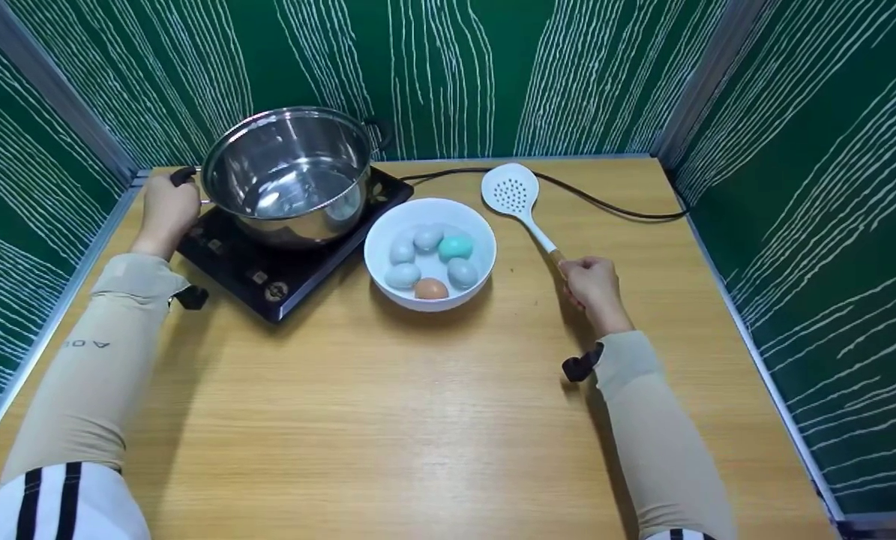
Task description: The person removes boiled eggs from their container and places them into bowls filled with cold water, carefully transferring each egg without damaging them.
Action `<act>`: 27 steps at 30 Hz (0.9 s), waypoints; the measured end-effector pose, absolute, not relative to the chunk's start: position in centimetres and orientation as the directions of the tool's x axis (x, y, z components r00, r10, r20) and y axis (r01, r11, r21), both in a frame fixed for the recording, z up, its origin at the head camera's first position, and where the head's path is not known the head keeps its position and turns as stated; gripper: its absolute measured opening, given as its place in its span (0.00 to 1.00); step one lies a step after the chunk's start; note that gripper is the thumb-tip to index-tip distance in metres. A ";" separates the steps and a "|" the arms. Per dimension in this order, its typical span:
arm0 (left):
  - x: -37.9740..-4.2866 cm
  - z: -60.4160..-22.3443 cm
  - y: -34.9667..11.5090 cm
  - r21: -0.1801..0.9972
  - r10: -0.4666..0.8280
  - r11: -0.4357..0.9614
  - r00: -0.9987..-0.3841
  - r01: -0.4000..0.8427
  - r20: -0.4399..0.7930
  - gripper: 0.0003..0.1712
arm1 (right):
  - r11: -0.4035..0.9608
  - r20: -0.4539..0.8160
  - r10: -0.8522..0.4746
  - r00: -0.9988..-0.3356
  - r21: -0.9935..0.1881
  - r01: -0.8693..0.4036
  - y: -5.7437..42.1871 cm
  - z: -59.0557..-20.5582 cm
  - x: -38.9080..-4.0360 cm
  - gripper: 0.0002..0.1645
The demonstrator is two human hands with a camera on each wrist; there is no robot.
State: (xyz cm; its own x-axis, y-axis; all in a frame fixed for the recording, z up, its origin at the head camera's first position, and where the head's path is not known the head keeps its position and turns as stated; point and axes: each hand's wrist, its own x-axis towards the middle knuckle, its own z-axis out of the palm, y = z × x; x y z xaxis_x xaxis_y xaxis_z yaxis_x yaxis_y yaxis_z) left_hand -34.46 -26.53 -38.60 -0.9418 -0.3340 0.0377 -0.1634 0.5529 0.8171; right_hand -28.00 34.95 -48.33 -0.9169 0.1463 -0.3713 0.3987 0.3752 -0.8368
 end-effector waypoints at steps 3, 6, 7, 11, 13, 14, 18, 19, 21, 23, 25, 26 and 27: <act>-34.4 -38.5 -26.5 0.810 -0.332 0.565 -0.942 -0.154 0.053 0.09 | 0.403 -0.363 0.151 -0.919 -0.827 0.393 34.9 -48.5 -27.9 0.25; -34.3 -38.5 -26.5 0.817 -0.334 0.559 -0.940 -0.141 0.067 0.09 | 0.433 -0.363 0.160 -0.918 -0.810 0.396 34.8 -48.5 -28.0 0.26; -34.4 -38.5 -26.5 0.818 -0.333 0.558 -0.940 -0.138 0.069 0.10 | 0.444 -0.358 0.164 -0.919 -0.805 0.393 34.8 -48.5 -28.0 0.26; -34.4 -38.4 -26.8 0.829 -0.329 0.538 -0.944 -0.151 0.042 0.08 | 0.494 -0.331 0.175 -0.927 -0.785 0.374 34.6 -48.6 -28.1 0.27; -34.4 -38.4 -27.0 0.841 -0.324 0.515 -0.946 -0.168 0.009 0.07 | 0.522 -0.320 0.181 -0.930 -0.770 0.367 34.6 -48.8 -28.0 0.27; -34.4 -38.4 -27.0 0.850 -0.321 0.497 -0.947 -0.176 -0.008 0.06 | 0.535 -0.318 0.185 -0.930 -0.761 0.366 34.6 -48.9 -28.0 0.27; -34.4 -38.2 -27.1 0.886 -0.293 0.418 -0.953 -0.202 -0.079 0.08 | 0.564 -0.320 0.197 -0.927 -0.736 0.375 34.7 -49.3 -27.8 0.27; -34.4 -38.1 -27.1 0.891 -0.285 0.404 -0.954 -0.205 -0.090 0.09 | 0.566 -0.321 0.195 -0.927 -0.735 0.373 34.7 -49.4 -27.8 0.27; -34.4 -38.0 -27.1 0.900 -0.268 0.378 -0.956 -0.217 -0.118 0.13 | 0.568 -0.319 0.181 -0.930 -0.739 0.364 34.8 -49.5 -27.7 0.26; -34.4 -37.8 -27.0 0.902 -0.261 0.365 -0.955 -0.231 -0.139 0.15 | 0.567 -0.313 0.159 -0.936 -0.747 0.346 34.8 -49.6 -27.5 0.26; -34.2 -37.7 -26.9 0.897 -0.263 0.367 -0.952 -0.247 -0.155 0.18 | 0.556 -0.308 0.142 -0.941 -0.761 0.333 34.7 -49.7 -27.4 0.24; -34.1 -37.7 -26.9 0.893 -0.266 0.372 -0.951 -0.254 -0.160 0.21 | 0.555 -0.303 0.140 -0.943 -0.765 0.328 34.7 -49.8 -27.4 0.24; -34.0 -37.7 -26.8 0.891 -0.271 0.375 -0.950 -0.255 -0.158 0.24 | 0.554 -0.294 0.143 -0.945 -0.767 0.323 34.6 -49.9 -27.3 0.24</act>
State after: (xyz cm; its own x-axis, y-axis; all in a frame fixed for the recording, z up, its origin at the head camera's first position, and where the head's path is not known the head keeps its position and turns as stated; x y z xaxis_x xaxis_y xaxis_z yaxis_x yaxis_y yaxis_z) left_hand -33.99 -26.82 -37.67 -0.9496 -0.2706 -0.1581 -0.2552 0.3751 0.8912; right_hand -27.28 34.61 -49.90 -0.9449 0.1434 -0.2942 0.3230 0.5541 -0.7673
